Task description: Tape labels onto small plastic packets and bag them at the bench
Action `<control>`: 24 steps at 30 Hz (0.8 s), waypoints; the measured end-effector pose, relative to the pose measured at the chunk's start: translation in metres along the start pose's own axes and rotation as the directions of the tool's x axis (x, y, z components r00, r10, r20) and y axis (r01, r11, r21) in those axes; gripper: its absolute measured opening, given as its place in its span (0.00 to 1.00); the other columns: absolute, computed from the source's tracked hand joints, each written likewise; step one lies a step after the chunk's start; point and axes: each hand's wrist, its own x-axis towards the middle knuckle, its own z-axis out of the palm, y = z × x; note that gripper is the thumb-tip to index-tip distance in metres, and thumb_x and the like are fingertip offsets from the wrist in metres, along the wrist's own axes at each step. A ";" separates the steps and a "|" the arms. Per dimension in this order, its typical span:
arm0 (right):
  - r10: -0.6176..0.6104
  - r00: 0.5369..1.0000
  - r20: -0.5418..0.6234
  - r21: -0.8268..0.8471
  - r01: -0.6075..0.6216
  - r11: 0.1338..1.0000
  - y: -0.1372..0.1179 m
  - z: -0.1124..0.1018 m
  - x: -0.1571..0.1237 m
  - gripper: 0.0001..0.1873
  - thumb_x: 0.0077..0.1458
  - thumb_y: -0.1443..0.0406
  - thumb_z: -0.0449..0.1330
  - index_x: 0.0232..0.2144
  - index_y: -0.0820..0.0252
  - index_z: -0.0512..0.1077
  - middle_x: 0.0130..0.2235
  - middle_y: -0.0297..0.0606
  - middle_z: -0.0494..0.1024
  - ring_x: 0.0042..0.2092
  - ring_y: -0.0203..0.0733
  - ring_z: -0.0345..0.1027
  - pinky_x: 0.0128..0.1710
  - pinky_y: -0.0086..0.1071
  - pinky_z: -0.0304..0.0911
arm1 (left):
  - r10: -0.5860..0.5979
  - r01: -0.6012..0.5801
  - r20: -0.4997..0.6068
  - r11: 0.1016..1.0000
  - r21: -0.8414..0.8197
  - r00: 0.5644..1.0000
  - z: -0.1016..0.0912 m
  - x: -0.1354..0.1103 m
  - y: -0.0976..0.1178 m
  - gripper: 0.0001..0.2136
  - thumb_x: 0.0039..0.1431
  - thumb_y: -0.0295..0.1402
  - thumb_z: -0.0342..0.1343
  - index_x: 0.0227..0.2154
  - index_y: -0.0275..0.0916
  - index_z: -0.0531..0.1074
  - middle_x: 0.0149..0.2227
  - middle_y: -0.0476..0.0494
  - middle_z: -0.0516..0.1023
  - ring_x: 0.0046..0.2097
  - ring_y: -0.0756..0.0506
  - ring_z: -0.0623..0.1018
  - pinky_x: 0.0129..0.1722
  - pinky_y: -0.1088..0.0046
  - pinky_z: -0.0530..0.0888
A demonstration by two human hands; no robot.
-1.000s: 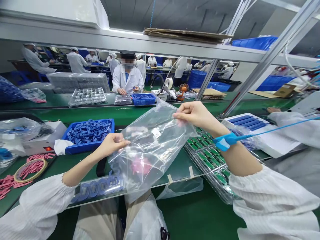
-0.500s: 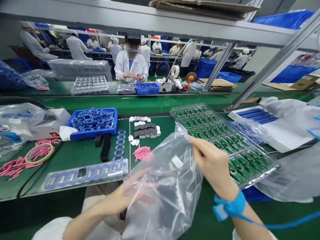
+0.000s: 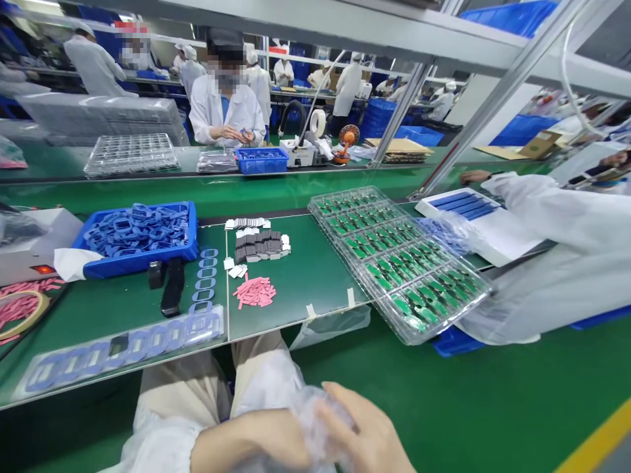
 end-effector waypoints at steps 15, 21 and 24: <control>0.361 0.892 -0.271 0.092 -0.350 0.932 0.120 0.003 0.043 0.08 0.49 0.65 0.56 0.34 0.54 0.71 0.32 0.40 0.76 0.34 0.49 0.72 0.33 0.40 0.69 | -0.292 0.405 -0.288 0.747 0.527 0.912 0.055 0.054 -0.051 0.16 0.53 0.21 0.53 0.46 0.24 0.70 0.50 0.23 0.72 0.40 0.40 0.77 0.33 0.64 0.74; 0.025 0.729 0.684 0.116 -0.143 0.983 0.136 0.025 0.062 0.17 0.55 0.70 0.46 0.38 0.59 0.74 0.43 0.42 0.77 0.44 0.43 0.71 0.43 0.35 0.67 | -0.126 0.206 -0.181 0.816 0.540 0.975 0.069 0.046 -0.054 0.06 0.52 0.23 0.56 0.22 0.31 0.72 0.21 0.42 0.74 0.25 0.46 0.74 0.27 0.69 0.67; 0.034 0.553 0.833 0.001 -0.064 0.998 0.134 0.051 0.070 0.13 0.55 0.70 0.50 0.33 0.60 0.75 0.41 0.44 0.78 0.45 0.47 0.72 0.44 0.37 0.66 | -0.022 0.096 -0.142 0.837 0.539 0.990 0.074 0.043 -0.056 0.06 0.51 0.23 0.57 0.21 0.31 0.71 0.20 0.43 0.74 0.25 0.47 0.74 0.27 0.69 0.66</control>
